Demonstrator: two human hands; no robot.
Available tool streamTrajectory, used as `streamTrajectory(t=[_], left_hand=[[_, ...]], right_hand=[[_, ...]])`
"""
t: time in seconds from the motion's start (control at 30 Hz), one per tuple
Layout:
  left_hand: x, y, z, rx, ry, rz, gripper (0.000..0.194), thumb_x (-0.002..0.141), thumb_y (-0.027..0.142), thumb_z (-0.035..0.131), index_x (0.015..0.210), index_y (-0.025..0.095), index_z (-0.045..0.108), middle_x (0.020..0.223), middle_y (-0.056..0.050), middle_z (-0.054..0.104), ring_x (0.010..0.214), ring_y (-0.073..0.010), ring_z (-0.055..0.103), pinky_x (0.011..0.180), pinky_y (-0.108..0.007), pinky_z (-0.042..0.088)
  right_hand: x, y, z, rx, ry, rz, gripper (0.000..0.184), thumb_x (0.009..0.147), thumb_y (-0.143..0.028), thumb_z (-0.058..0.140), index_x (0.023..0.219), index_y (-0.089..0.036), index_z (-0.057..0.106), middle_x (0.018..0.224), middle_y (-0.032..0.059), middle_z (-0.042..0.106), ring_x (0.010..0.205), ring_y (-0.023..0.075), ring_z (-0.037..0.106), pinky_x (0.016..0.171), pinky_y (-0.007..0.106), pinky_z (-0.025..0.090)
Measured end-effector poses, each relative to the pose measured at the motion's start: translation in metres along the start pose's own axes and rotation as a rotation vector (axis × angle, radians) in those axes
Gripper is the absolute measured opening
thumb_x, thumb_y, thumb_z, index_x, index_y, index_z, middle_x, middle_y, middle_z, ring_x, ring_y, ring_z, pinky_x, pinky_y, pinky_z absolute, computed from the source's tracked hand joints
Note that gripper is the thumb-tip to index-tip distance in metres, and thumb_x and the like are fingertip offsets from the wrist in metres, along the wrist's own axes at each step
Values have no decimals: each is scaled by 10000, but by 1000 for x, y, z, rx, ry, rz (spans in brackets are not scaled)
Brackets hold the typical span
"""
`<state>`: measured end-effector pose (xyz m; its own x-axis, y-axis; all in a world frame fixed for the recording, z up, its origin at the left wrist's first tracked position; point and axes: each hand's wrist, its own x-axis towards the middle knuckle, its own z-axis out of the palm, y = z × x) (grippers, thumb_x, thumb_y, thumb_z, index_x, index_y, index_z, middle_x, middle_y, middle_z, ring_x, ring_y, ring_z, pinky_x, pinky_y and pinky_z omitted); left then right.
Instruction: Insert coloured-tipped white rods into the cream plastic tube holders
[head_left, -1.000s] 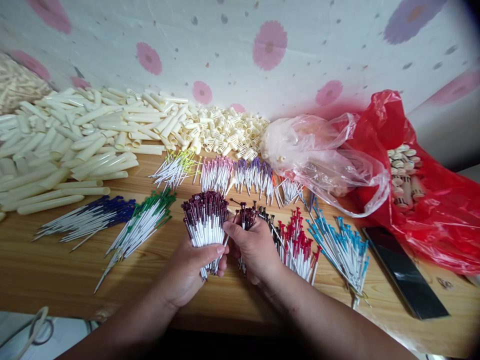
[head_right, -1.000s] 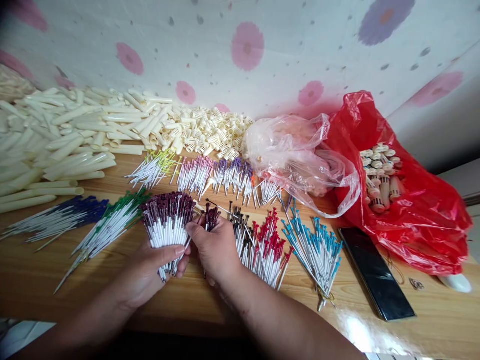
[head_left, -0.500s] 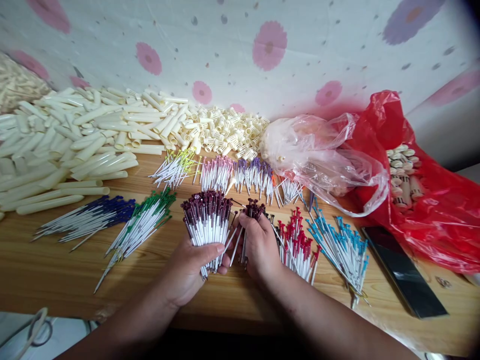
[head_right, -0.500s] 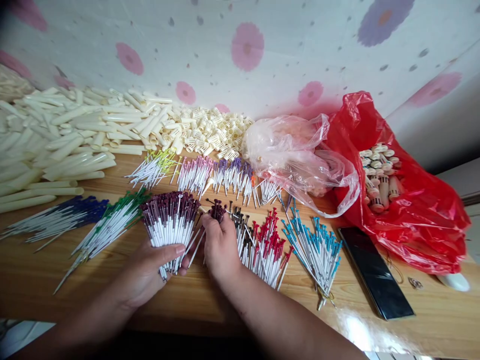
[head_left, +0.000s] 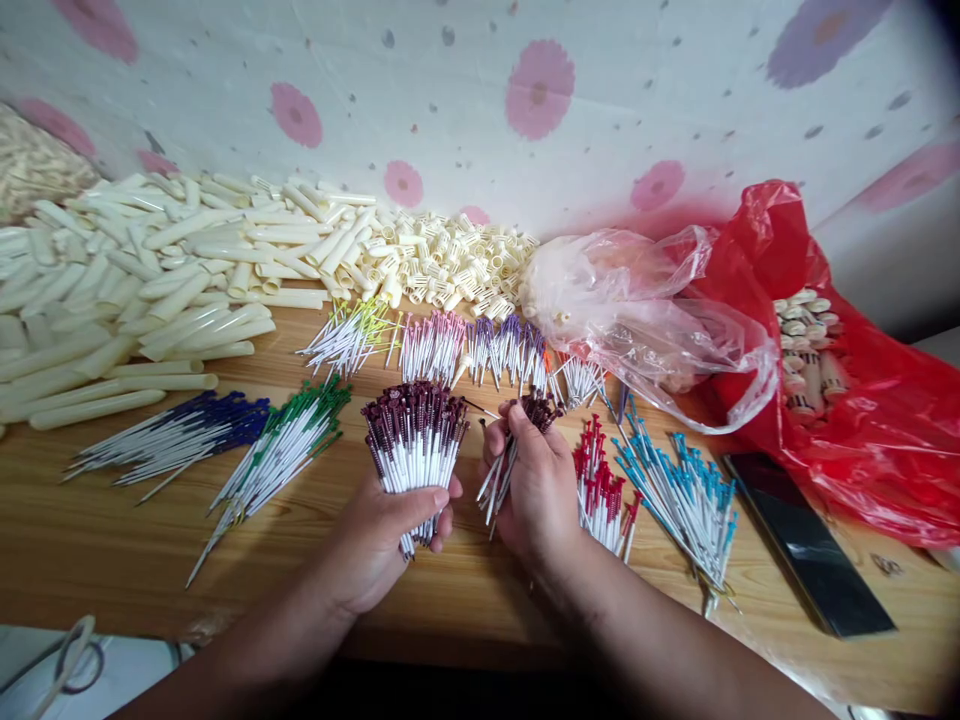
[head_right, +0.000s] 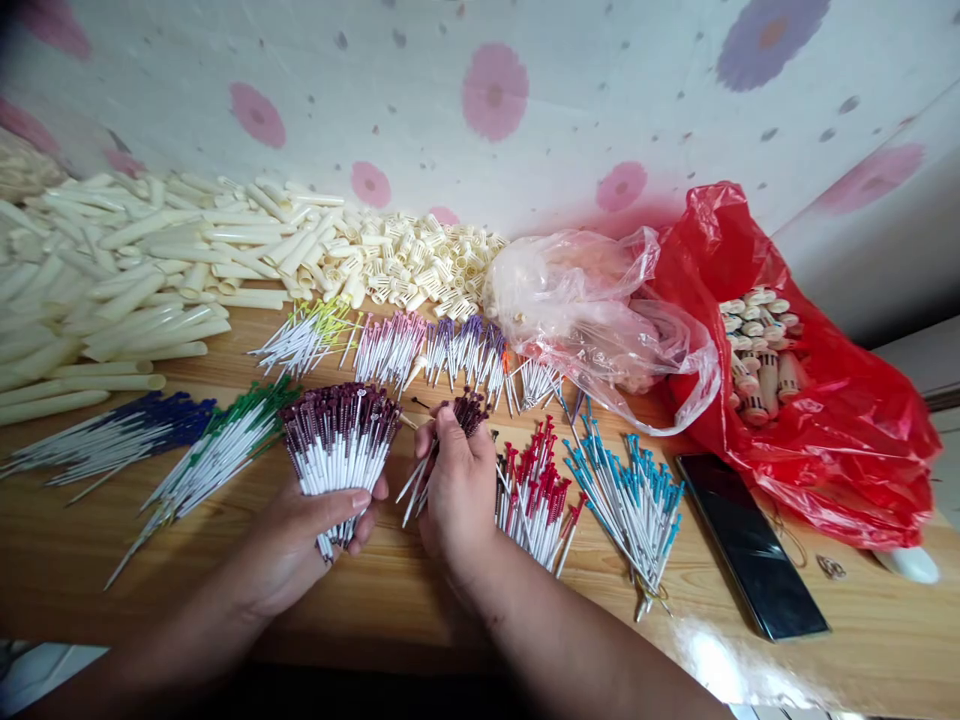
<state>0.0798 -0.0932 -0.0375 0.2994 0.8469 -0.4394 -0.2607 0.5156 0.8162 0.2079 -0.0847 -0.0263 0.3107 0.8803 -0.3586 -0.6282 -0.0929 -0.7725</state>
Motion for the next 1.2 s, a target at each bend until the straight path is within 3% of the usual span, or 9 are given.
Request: streamTrajectory(t=[0.13,0.3,0.47,0.63,0.83,0.97,1.2], left_hand=[[1,0,-2,-42,8,-2,182,599,233,731,740,167,636,727,-19,633,494,-109,498,410,-212,395],[2,-2,-4,-79,-30,14,181,619,210,730,778,181,648,699,-1,611,490,-106,503,411,-209,395],[1,-2,-3,-71,-50,15,164,628,205,728,775,185,659,686,0,620,486,-106,515,406,-211,397],[0,0,0,-60,6,-11,186,583,211,741,730,158,641,677,-8,635,476,-107,518,401,-215,394],[-1,1,0,-40,7,-57,213,568,244,750,695,146,610,602,4,601,466,-115,520,406,-219,393],[-1,0,-1,-34,-20,-44,208,592,234,739,747,146,632,709,-31,657,479,-109,519,408,-214,383],[0,0,-2,-29,10,-31,184,583,236,737,733,164,657,707,-24,655,480,-117,519,415,-225,386]], right_hand=[[-3,2,1,-18,-146,125,334,698,-409,725,717,-192,473,438,-110,413,350,29,331,333,139,255],[-6,9,1,-87,-289,260,372,658,-391,757,751,-200,452,431,-74,526,293,63,424,285,136,239],[-4,10,0,-90,-281,270,324,650,-324,734,710,-202,439,395,-75,519,283,78,451,280,134,257],[-4,11,0,-116,-224,226,207,687,-273,639,644,-186,456,375,-81,458,302,64,411,294,142,251],[-4,14,-5,-101,-169,62,173,728,-287,598,658,-198,467,473,-86,468,378,66,412,371,175,317],[-1,9,-5,-77,-78,91,181,679,-308,605,632,-196,470,457,-80,453,351,66,351,345,186,243],[-1,-2,-1,-64,-84,23,163,658,-298,551,568,-189,471,431,-43,472,364,79,361,332,200,240]])
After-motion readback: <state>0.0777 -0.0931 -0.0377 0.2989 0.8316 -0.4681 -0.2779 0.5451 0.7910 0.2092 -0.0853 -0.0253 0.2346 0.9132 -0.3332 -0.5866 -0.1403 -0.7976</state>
